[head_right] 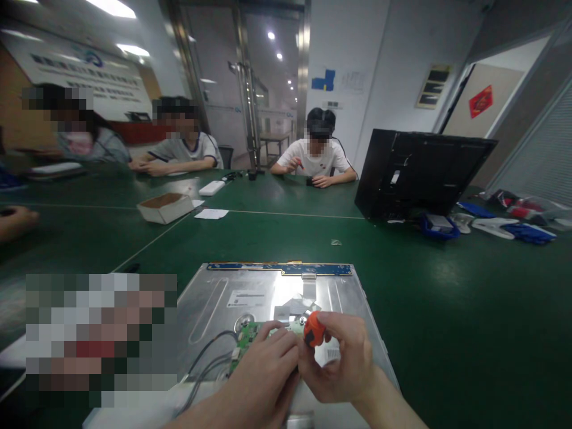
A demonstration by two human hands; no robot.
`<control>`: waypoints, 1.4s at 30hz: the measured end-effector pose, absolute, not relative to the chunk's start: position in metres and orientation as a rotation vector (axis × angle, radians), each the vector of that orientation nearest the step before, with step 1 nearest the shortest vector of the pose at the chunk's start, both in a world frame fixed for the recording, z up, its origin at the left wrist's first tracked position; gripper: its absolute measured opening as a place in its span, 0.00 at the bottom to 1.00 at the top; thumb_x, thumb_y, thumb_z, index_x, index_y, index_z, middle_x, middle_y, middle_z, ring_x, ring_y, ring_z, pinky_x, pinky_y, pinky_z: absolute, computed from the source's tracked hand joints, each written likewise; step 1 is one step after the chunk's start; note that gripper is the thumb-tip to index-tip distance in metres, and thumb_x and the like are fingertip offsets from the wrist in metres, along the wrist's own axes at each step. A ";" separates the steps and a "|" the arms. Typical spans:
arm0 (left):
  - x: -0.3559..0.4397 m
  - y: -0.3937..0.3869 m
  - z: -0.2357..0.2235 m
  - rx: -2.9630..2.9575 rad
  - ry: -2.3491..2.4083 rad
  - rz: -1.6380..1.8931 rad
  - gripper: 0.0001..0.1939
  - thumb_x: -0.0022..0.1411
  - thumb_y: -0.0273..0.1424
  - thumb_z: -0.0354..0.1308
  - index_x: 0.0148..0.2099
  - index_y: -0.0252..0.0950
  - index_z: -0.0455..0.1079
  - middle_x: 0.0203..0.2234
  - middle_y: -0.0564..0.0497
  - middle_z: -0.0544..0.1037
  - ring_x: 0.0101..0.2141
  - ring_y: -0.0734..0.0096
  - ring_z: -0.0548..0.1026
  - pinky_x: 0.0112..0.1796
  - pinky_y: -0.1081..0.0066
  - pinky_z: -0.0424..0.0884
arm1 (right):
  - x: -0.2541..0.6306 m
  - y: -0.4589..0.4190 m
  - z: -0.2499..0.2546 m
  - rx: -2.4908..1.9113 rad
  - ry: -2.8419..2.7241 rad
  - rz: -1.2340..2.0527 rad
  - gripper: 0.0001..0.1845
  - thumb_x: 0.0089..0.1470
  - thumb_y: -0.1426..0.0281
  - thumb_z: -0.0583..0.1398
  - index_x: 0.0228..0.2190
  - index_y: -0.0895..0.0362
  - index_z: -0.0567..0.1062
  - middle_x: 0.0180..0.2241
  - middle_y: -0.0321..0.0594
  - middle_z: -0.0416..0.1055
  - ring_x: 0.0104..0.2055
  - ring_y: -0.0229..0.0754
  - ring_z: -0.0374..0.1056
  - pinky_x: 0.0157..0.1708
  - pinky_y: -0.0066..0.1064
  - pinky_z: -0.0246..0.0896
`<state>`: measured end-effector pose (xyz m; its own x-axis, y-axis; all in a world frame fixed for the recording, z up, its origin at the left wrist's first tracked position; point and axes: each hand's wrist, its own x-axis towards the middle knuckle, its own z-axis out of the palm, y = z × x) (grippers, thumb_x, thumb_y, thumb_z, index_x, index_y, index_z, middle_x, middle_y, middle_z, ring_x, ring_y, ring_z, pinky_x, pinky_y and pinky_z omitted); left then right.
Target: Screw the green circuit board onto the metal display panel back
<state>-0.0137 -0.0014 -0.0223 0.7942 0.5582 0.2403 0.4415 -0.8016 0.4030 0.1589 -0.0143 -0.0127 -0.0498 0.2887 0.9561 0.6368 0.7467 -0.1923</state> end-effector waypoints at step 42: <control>-0.014 -0.001 -0.018 2.656 0.760 0.509 0.10 0.56 0.27 0.54 0.43 0.36 0.65 0.40 0.45 0.74 0.42 0.59 0.70 0.53 0.55 0.56 | 0.156 -0.014 0.007 -0.776 -1.784 -0.361 0.33 0.53 0.76 0.60 0.60 0.59 0.59 0.31 0.40 0.76 0.23 0.38 0.70 0.21 0.28 0.71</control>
<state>-0.0141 -0.0005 -0.0176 0.7937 0.5569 0.2447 0.4387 -0.8028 0.4039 0.1559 -0.0139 0.0072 -0.1822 0.3266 0.9274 0.6615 0.7386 -0.1301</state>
